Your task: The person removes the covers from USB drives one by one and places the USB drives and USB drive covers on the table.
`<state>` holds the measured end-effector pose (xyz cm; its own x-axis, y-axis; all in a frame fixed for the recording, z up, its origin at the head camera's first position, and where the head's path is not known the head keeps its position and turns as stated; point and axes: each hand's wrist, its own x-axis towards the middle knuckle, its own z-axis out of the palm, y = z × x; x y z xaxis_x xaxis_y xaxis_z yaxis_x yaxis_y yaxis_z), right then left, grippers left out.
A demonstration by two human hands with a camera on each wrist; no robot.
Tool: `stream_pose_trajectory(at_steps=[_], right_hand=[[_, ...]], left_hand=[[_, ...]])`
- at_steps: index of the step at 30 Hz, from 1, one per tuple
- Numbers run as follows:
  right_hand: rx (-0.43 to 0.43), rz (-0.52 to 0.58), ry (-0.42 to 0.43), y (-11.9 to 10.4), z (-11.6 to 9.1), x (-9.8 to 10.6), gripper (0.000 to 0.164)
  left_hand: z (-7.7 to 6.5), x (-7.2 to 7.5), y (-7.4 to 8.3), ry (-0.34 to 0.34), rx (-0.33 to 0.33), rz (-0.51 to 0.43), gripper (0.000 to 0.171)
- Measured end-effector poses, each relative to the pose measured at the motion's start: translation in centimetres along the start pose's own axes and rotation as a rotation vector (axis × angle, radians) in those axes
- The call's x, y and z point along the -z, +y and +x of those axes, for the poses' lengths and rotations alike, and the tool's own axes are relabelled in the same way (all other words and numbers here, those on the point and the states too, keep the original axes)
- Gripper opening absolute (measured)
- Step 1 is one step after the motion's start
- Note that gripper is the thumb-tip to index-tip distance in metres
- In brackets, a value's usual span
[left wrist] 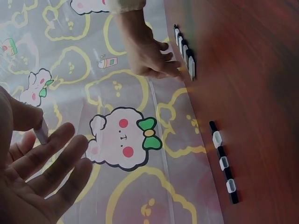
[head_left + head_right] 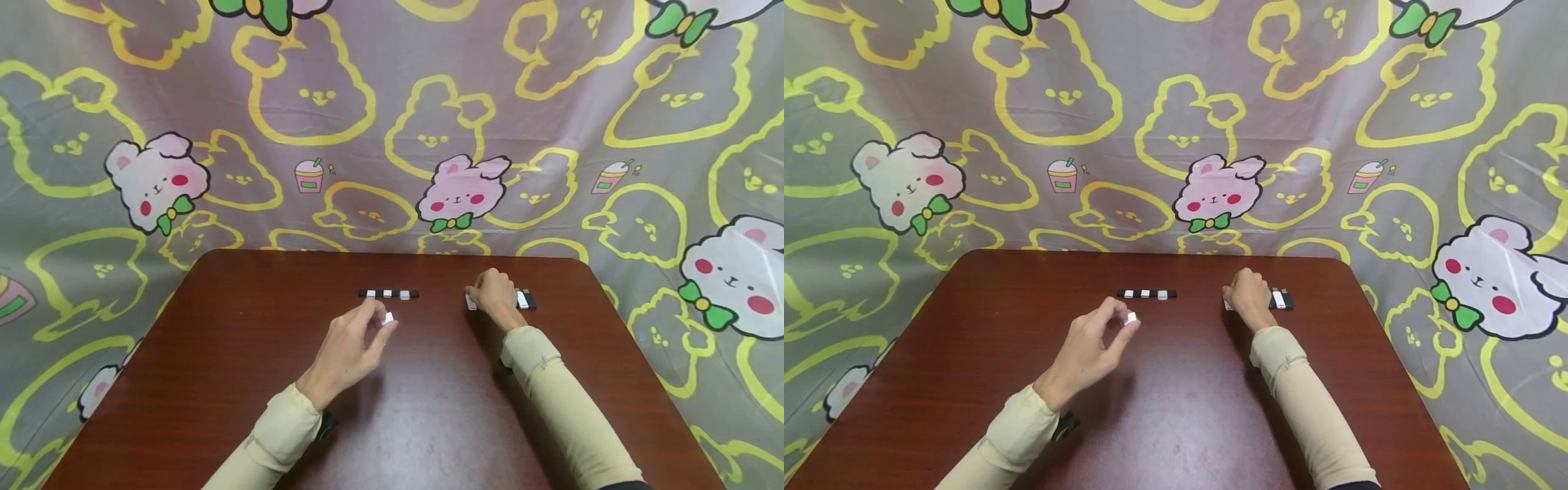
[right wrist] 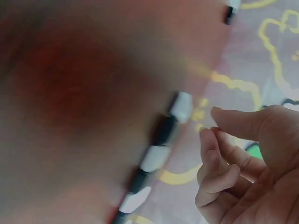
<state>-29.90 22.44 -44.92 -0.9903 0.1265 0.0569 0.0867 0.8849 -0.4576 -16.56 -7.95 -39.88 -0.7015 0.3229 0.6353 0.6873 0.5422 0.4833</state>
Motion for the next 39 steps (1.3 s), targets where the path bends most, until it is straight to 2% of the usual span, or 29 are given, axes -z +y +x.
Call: stream_pose_trajectory(at_steps=[6,15,22,30,39], right_hand=[[0.068,0.041,0.098,-0.9,-1.1,1.8,0.037],[0.096,0.065,0.16,-1.5,-3.3,3.9,0.038],[0.171,0.088,0.224,-1.6,-5.6,5.5,0.035],[0.27,0.096,0.326,-2.2,-8.3,7.6,0.029],[0.315,0.11,0.362,-2.9,-10.7,8.9,0.025]], left_hand=[[1.4,-0.3,-0.4,-0.058,0.007,0.04,0.018],[3.1,-1.6,-1.1,-0.115,-0.009,0.103,0.016],[5.1,-3.5,-2.2,-0.152,0.013,0.129,0.014],[7.3,-6.1,-3.5,-0.285,0.082,0.139,0.014],[8.6,-8.9,-6.0,-0.272,0.111,0.187,0.009]])
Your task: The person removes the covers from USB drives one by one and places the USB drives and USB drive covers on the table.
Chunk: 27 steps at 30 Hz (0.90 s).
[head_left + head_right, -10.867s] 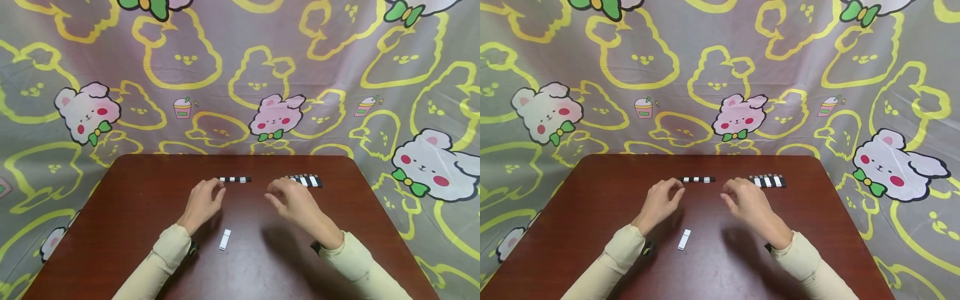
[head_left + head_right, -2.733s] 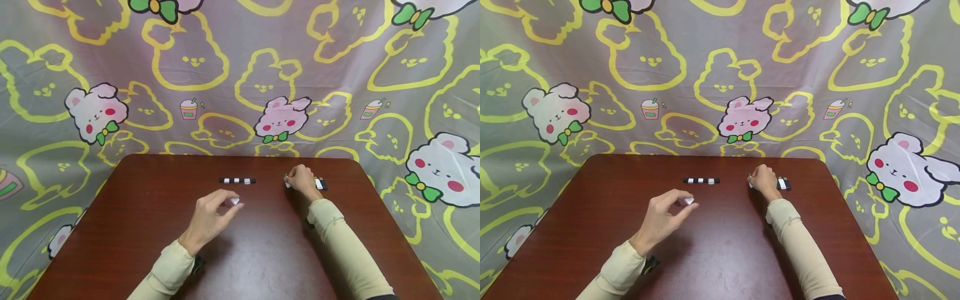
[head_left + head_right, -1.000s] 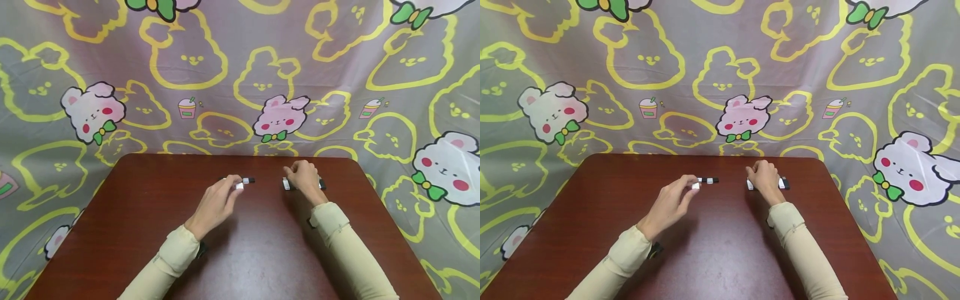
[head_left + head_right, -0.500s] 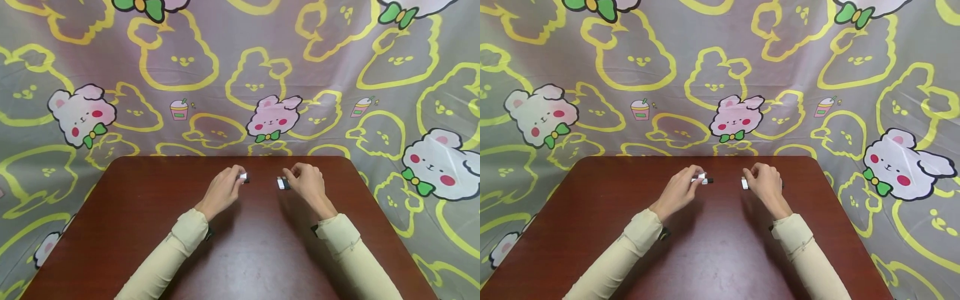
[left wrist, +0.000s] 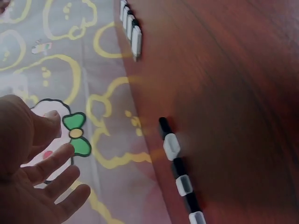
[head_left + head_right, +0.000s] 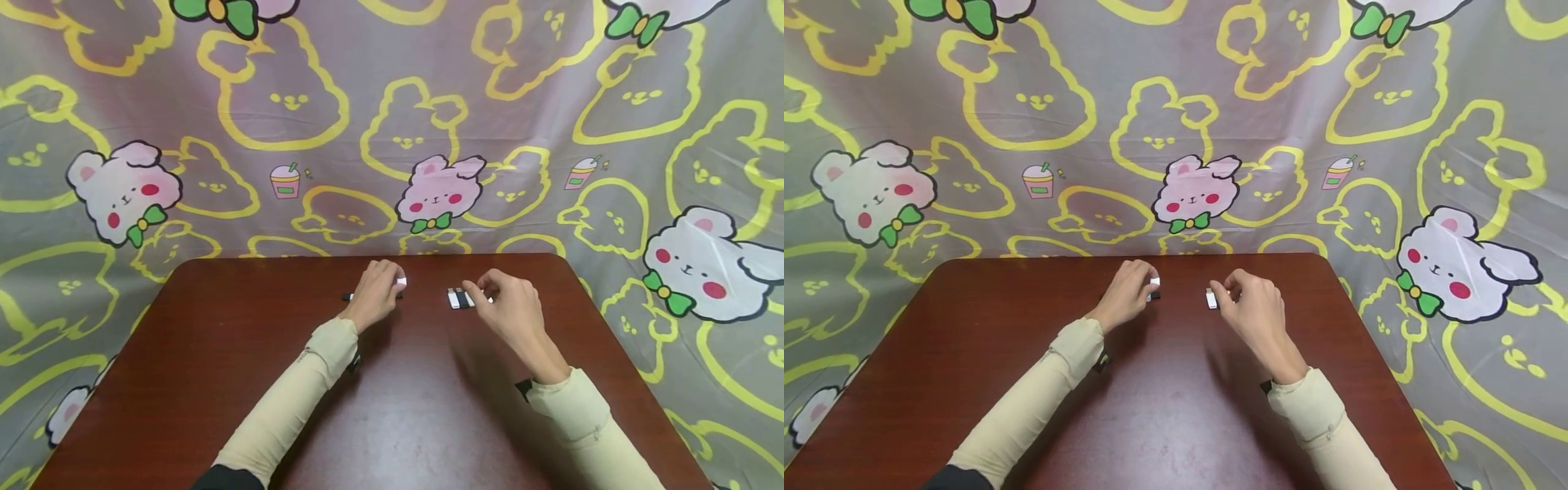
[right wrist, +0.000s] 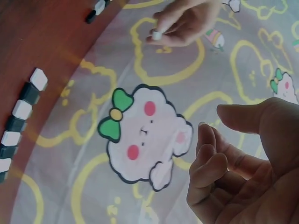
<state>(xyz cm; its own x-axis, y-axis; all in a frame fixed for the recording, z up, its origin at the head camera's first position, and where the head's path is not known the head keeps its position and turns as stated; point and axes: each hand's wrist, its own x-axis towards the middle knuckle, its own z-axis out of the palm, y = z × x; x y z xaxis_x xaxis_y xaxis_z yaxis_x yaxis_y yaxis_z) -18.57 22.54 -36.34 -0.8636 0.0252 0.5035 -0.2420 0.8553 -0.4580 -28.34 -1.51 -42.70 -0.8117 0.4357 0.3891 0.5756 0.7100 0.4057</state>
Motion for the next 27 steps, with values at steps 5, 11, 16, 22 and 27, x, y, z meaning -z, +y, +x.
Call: stream_pose_trajectory(at_steps=[5,11,16,22,27], right_hand=[[0.008,0.011,0.004,-0.7,-0.5,0.6,0.022],[0.043,0.025,0.016,-1.7,-1.2,1.2,0.018],[0.053,0.039,0.018,-2.2,-1.7,1.7,0.017],[0.069,0.031,0.01,-2.5,-2.4,2.0,0.018],[0.084,0.029,0.005,-2.7,-3.1,2.1,0.016]], left_hand=[[0.8,-1.1,-0.5,-0.014,0.029,0.015,0.012],[2.1,-2.3,-0.8,-0.083,0.081,0.025,0.014],[3.1,-3.3,-0.7,-0.134,0.121,0.007,0.016],[3.3,-4.3,-1.0,-0.189,0.167,0.01,0.017],[3.3,-4.8,-1.3,-0.21,0.18,0.012,0.016]])
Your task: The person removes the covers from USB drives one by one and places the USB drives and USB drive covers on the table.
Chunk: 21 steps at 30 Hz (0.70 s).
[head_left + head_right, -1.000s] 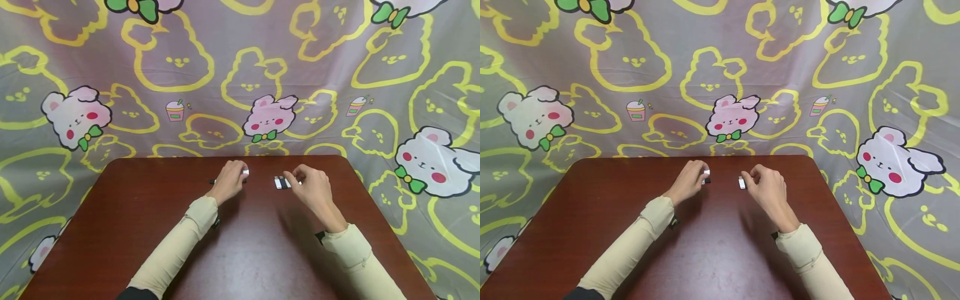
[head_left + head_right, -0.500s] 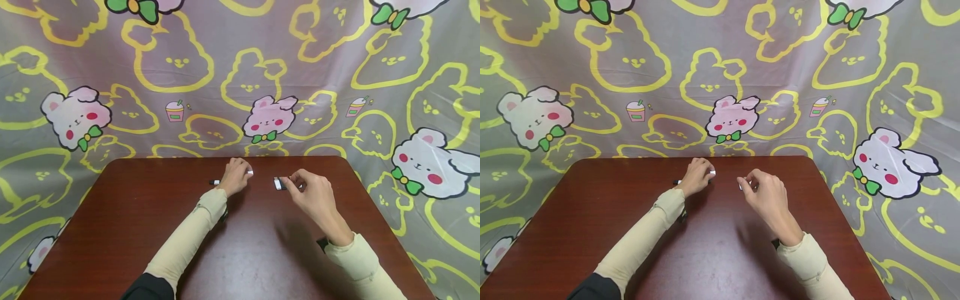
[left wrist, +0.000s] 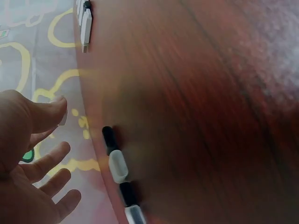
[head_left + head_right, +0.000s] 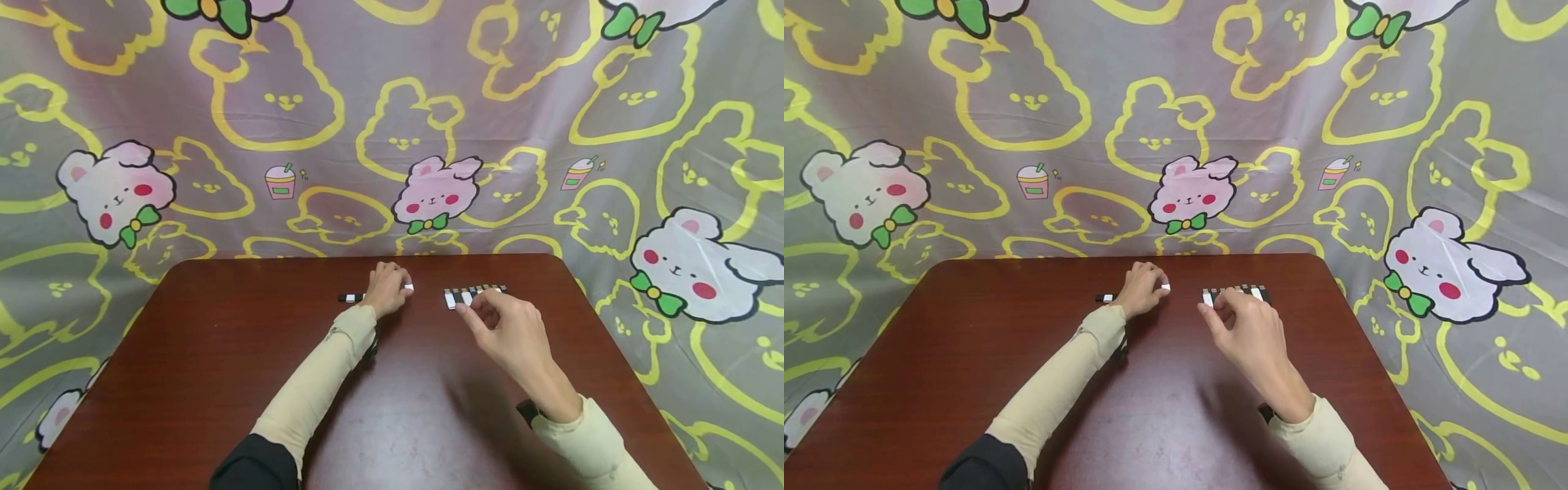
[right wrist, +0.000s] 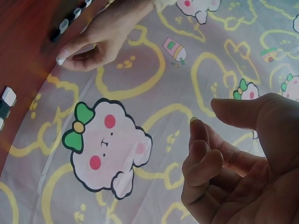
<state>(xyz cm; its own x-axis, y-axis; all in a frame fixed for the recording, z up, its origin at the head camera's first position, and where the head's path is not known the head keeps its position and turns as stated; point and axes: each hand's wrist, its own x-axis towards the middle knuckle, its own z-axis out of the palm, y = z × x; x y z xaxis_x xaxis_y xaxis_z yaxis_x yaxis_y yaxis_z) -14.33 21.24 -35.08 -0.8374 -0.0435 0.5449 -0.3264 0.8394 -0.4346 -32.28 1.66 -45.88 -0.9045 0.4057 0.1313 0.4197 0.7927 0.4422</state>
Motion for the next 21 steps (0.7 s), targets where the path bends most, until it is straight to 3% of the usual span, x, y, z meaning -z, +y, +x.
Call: stream_pose_trajectory(at_steps=[8,16,21], right_hand=[[0.027,0.0,-0.016,-0.7,-0.8,0.1,0.017],[0.02,-0.007,-0.039,-1.2,-1.2,0.3,0.016],[0.018,-0.001,-0.047,-1.1,-1.2,0.4,0.017]], left_hand=[[0.4,-0.9,-0.4,-0.03,0.017,0.014,0.014],[0.0,-1.2,-1.4,-0.095,0.037,0.007,0.016],[-0.1,-1.4,-1.7,-0.099,0.029,0.007,0.017]])
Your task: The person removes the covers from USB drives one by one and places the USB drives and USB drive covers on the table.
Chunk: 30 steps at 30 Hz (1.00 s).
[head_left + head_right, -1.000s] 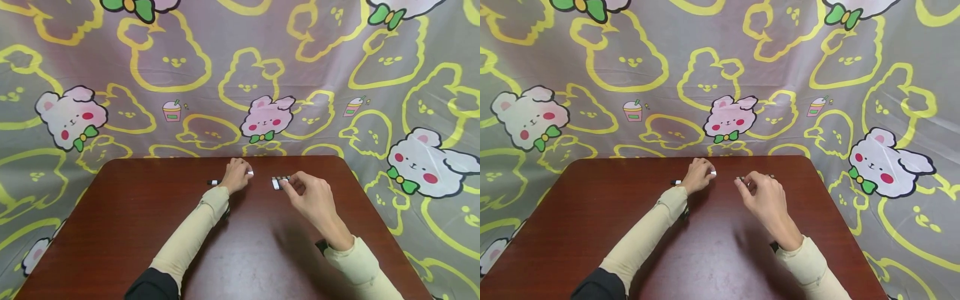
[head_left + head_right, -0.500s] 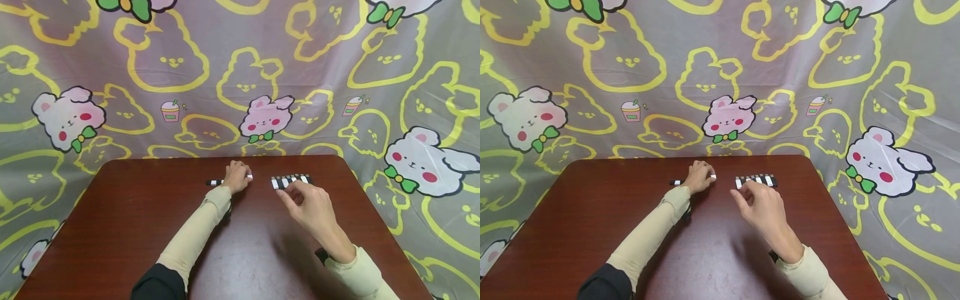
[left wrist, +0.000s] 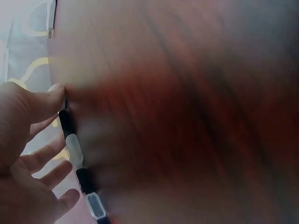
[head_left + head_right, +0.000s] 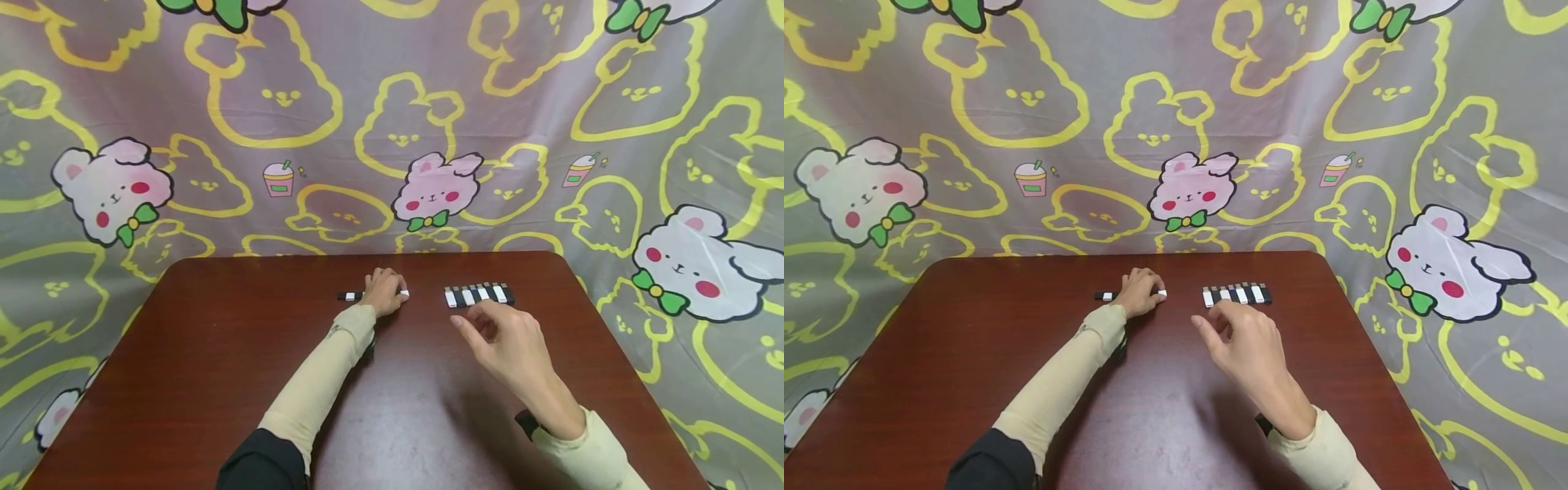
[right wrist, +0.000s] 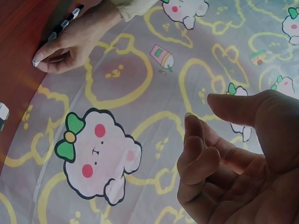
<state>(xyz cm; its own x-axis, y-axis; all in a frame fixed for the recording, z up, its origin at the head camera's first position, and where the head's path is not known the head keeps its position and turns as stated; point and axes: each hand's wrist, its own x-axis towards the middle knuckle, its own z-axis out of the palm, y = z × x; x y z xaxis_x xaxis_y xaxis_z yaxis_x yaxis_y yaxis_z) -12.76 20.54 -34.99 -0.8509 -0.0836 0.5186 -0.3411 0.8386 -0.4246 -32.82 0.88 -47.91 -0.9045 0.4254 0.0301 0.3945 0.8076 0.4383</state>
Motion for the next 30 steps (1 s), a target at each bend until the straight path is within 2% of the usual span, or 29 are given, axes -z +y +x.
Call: stream_pose_trajectory(at_steps=[8,16,24,30], right_hand=[[-0.002,0.002,-0.011,0.0,0.0,0.0,0.017],[-0.016,0.004,-0.02,0.1,0.1,-0.1,0.017],[-0.008,0.004,-0.019,0.1,0.3,-0.2,0.016],[0.007,0.021,-0.006,0.3,0.6,-0.3,0.016]], left_hand=[[0.1,0.1,-0.1,-0.02,0.0,0.041,0.018],[-0.1,0.0,-0.6,0.002,-0.014,0.013,0.016],[-0.1,-0.1,-1.1,0.011,-0.001,0.021,0.018],[-0.3,0.1,-1.3,0.013,0.014,0.0,0.029]])
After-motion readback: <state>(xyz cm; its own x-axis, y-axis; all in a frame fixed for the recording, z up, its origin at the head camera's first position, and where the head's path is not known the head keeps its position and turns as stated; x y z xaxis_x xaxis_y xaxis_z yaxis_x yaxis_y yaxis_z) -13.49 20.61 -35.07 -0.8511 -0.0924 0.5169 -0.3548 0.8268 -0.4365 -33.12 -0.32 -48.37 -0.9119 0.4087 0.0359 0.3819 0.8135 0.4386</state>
